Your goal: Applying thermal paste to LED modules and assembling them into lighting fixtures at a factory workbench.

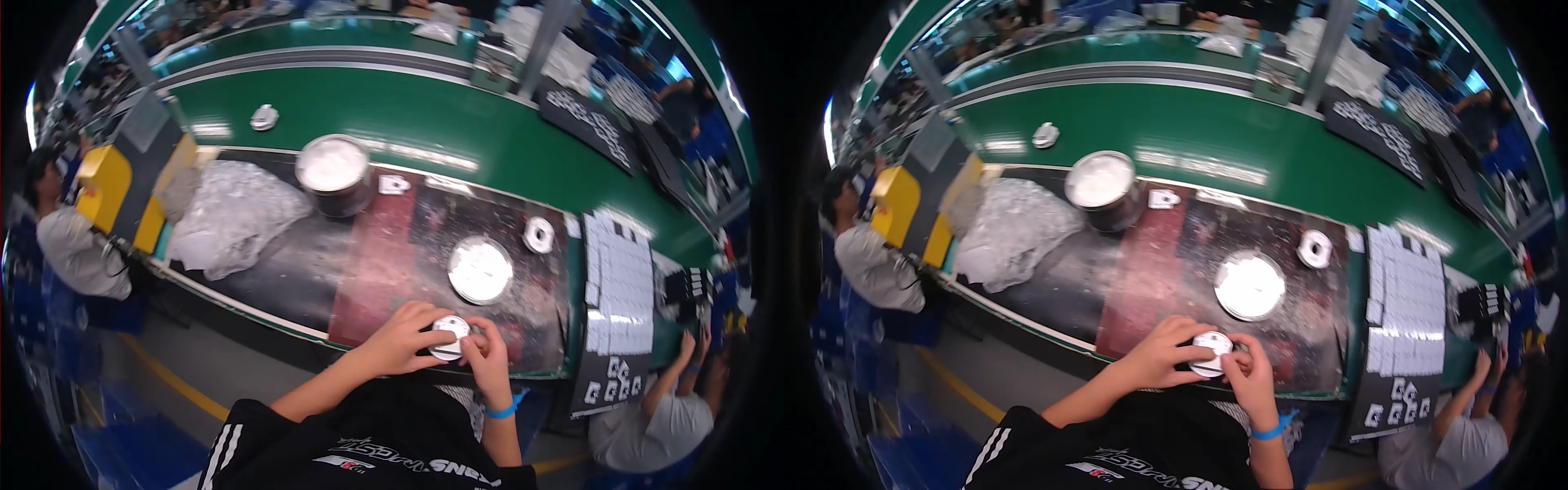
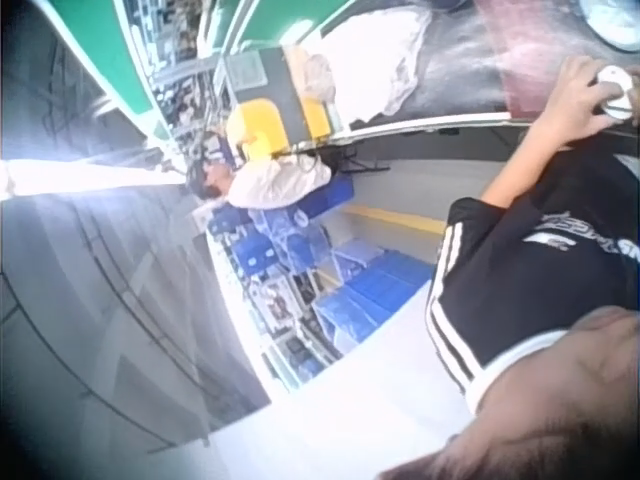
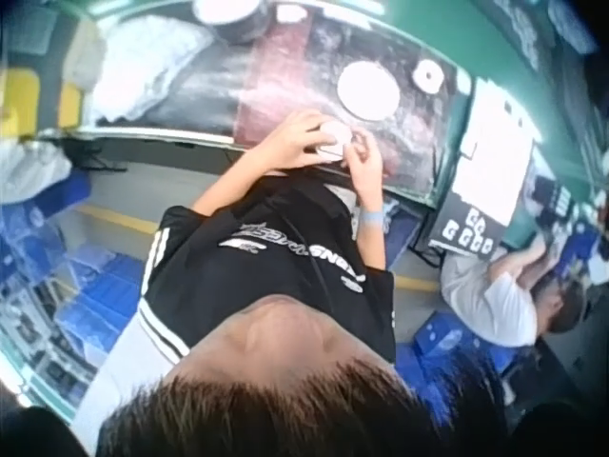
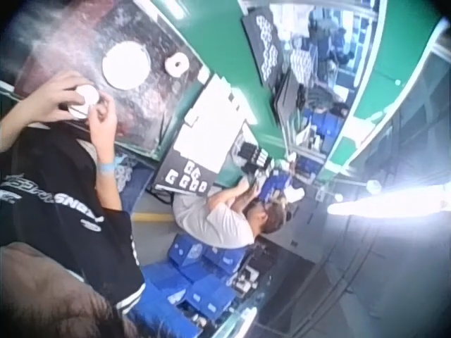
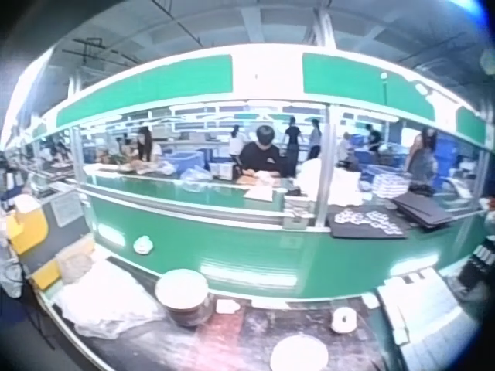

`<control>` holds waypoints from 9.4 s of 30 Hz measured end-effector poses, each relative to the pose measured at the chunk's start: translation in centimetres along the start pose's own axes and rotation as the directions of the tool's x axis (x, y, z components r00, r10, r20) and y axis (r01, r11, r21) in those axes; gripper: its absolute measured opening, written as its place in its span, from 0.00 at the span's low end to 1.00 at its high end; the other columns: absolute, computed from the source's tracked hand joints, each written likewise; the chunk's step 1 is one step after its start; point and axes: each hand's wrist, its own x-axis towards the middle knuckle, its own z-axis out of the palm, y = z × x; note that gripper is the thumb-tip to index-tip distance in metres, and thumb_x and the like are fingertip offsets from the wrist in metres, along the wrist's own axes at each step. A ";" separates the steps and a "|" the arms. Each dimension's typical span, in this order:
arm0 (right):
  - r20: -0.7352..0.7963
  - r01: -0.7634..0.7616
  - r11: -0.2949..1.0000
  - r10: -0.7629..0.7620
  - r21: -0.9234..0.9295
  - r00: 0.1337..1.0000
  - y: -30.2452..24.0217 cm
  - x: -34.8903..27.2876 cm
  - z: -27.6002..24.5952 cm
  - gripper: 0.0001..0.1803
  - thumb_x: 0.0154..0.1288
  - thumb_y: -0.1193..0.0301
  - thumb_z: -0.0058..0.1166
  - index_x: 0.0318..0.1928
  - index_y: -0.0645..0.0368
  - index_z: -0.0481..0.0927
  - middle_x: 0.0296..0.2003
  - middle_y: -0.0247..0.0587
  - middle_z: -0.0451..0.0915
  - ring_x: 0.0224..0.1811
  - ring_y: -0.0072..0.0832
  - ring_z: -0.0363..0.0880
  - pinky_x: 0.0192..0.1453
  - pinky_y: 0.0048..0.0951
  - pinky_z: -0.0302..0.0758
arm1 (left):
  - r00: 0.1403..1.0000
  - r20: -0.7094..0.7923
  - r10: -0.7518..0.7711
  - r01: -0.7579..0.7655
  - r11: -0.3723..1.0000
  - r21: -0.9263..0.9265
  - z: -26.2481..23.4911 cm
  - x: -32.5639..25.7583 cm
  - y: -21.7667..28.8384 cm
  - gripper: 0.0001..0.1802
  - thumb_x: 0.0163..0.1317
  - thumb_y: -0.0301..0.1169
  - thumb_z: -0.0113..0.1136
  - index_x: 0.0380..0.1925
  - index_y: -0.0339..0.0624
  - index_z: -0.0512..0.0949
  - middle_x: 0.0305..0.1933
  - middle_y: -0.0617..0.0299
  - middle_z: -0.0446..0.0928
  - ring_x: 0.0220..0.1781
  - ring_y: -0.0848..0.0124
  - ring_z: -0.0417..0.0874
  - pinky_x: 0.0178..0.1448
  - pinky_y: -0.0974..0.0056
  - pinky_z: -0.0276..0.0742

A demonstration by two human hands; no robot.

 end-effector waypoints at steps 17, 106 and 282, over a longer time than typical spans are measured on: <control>0.075 0.435 0.582 -0.539 -0.687 0.839 1.1 0.3 1.1 0.18 0.69 0.76 0.60 0.58 0.55 0.87 0.46 0.47 0.75 0.44 0.38 0.78 0.47 0.33 0.77 | 0.968 -0.236 -0.089 0.138 0.970 0.199 -2.1 -2.0 -0.4 0.19 0.58 0.39 0.76 0.48 0.47 0.86 0.54 0.52 0.83 0.55 0.50 0.83 0.60 0.49 0.78; 0.220 0.398 0.299 -0.486 -0.867 0.846 -5.0 13.5 -1.0 0.07 0.63 0.69 0.68 0.38 0.58 0.89 0.35 0.44 0.85 0.41 0.48 0.84 0.46 0.45 0.80 | 0.980 -0.114 -0.162 0.164 0.987 0.003 2.2 0.3 -1.2 0.30 0.52 0.32 0.80 0.58 0.48 0.84 0.68 0.49 0.75 0.68 0.46 0.76 0.71 0.47 0.74; -0.387 0.234 0.692 -0.615 -0.683 0.687 -2.6 -6.5 -6.1 0.03 0.65 0.77 0.65 0.38 0.60 0.86 0.28 0.40 0.81 0.22 0.30 0.77 0.25 0.30 0.71 | 0.947 -0.052 -0.317 0.316 0.949 -0.021 1.2 -0.2 -1.9 0.36 0.39 0.26 0.85 0.48 0.43 0.73 0.67 0.45 0.77 0.67 0.46 0.77 0.71 0.50 0.72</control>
